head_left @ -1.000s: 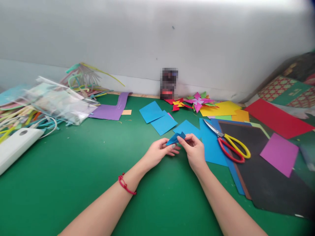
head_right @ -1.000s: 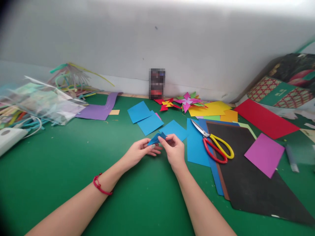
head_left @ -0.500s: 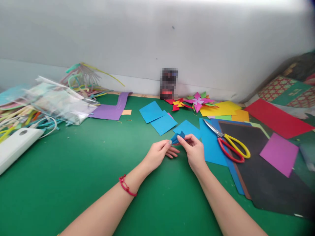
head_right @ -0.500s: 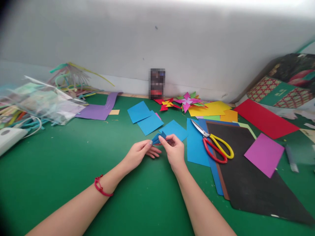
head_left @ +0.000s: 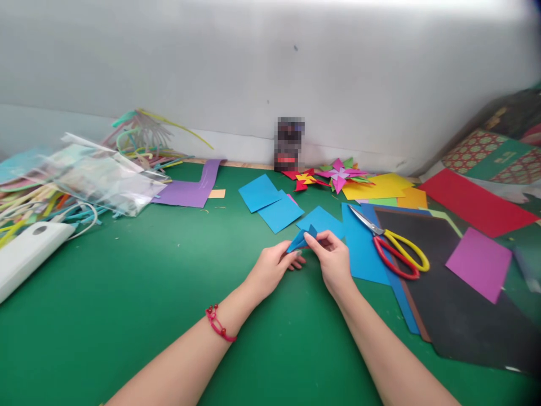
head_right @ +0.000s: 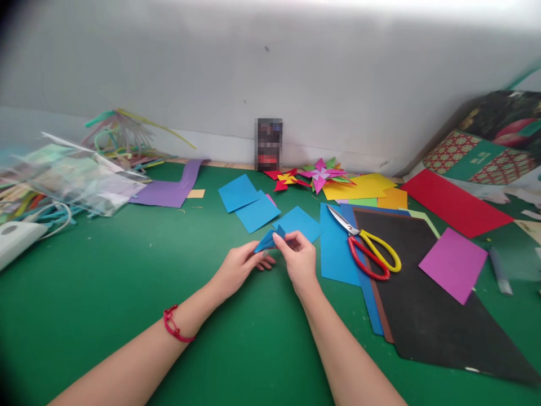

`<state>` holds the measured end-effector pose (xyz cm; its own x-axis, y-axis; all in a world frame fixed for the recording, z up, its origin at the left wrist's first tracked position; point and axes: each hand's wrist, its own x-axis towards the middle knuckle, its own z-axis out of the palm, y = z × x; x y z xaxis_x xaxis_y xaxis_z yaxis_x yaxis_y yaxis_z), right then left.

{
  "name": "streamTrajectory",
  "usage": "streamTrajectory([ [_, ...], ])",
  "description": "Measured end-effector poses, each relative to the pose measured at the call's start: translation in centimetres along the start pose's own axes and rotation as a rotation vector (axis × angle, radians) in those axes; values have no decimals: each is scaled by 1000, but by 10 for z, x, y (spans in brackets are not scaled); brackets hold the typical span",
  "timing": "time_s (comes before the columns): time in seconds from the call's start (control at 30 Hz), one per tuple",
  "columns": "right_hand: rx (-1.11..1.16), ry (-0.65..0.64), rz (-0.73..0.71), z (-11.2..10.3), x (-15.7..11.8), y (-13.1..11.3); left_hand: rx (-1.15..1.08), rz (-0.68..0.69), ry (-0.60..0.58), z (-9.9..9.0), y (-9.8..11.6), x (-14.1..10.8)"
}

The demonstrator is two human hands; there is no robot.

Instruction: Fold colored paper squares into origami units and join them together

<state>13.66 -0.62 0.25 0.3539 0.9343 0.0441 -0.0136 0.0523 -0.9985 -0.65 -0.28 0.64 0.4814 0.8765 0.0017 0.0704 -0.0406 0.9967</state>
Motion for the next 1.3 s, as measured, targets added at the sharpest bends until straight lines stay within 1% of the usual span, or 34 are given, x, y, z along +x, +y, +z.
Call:
streamTrajectory([
  [0.2,24,-12,21,1,0,2,57,29,36,1,-1,-1],
  [0.33,65,-24,31,1,1,4,42,42,49,2,-2,-2],
  [0.57,44,-20,17,1,1,4,-30,-14,57,2,-2,-1],
  [0.63,9,-20,3,1,1,3,-70,-32,64,2,-1,0],
  [0.73,-56,-13,-32,-1,1,1,-218,-93,108,-1,0,3],
  [0.8,-82,-18,-49,-2,3,1,-276,-126,116,-3,0,4],
  [0.97,-49,-74,-44,-8,6,-2,-227,-130,3,-4,-3,5],
  [1.1,-62,-166,-53,-10,7,-4,-254,-143,-40,-6,-1,4],
  [1.2,-78,-231,-48,-10,6,-4,-248,-166,-101,-8,0,5],
  [1.3,-61,-216,-42,-9,6,-2,-230,-183,-141,-10,1,5],
])
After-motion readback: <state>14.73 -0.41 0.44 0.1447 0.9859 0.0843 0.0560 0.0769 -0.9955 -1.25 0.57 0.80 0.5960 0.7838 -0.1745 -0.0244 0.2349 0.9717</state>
